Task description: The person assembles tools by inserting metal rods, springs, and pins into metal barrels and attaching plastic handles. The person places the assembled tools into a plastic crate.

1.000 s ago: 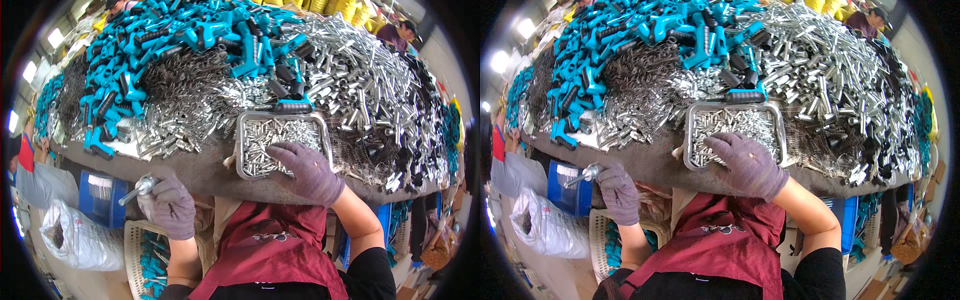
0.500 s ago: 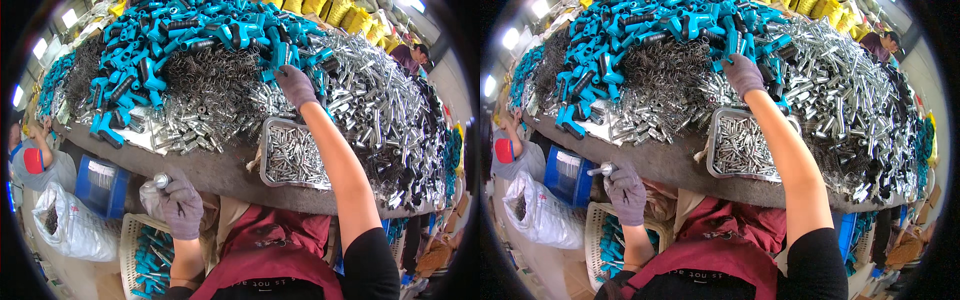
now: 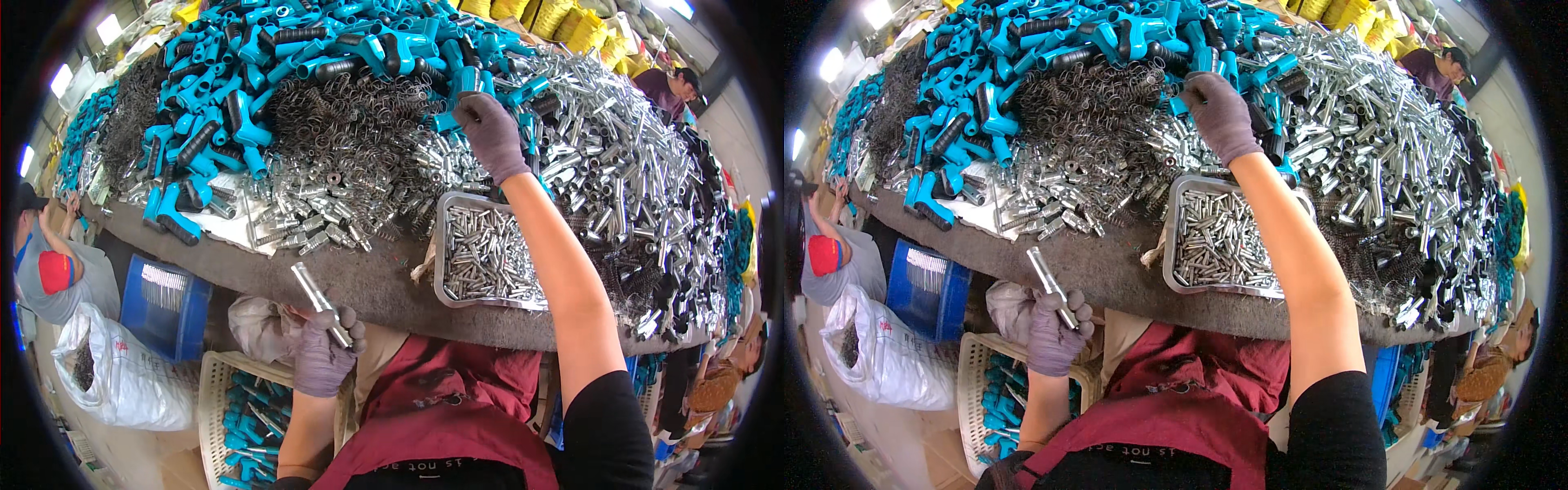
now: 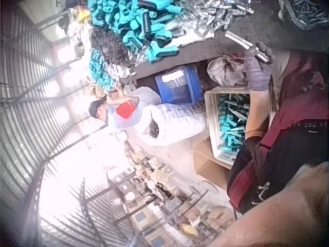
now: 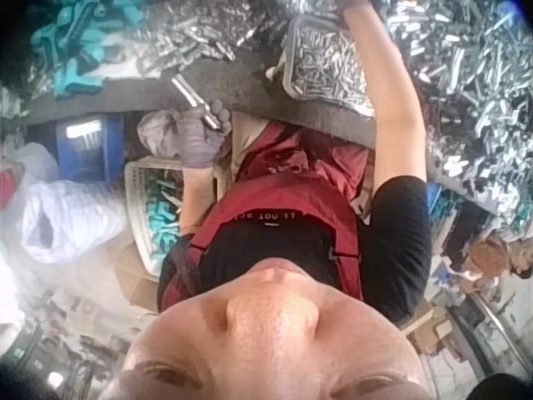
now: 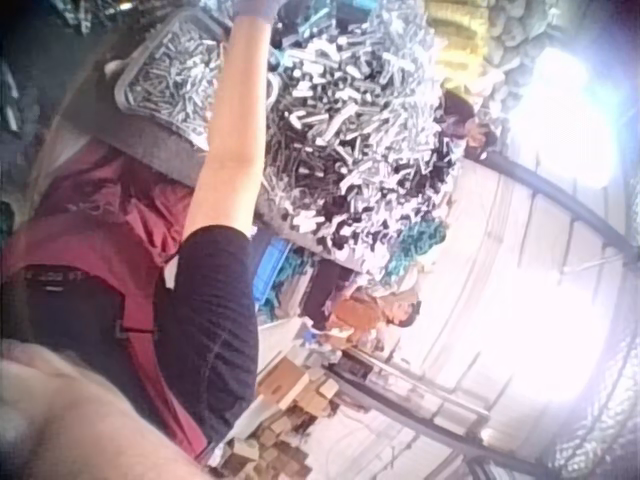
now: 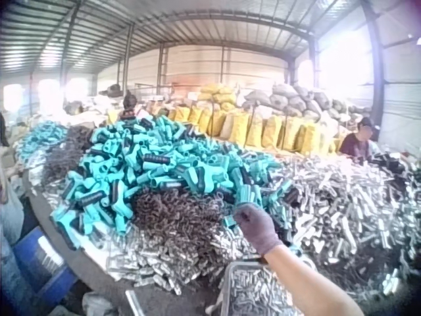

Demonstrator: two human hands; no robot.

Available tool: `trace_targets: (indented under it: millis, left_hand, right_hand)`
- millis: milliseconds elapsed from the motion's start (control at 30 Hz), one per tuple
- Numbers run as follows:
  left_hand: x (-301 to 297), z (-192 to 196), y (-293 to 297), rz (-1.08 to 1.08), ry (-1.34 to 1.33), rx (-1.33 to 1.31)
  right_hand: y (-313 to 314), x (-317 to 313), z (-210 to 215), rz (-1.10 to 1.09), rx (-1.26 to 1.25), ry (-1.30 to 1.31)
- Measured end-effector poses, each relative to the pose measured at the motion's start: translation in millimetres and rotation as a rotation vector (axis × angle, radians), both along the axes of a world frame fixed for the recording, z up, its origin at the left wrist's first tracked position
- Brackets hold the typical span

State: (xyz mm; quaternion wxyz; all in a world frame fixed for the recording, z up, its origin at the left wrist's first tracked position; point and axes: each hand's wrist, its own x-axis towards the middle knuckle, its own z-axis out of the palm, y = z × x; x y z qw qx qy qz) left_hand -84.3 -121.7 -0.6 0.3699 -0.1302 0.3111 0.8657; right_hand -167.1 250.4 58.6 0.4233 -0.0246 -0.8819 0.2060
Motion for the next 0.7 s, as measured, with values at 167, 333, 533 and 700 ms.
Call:
trace_targets:
  millis: [167,333,533,700]
  left_hand:
    - [0,-13,4,-0.172,0.043,0.076]
    - [2,1,22,-0.236,0.167,-0.095]
    - [-26,29,69,-0.260,0.495,-0.070]
    - [-36,40,100,-0.259,0.536,-0.041]
  right_hand:
    - [-18,21,20,0.139,0.641,-0.267]
    - [-10,28,26,0.272,0.844,-0.434]
    - [-35,30,-4,-0.035,-0.290,-0.263]
    - [-34,12,-20,0.122,-1.925,-0.449]
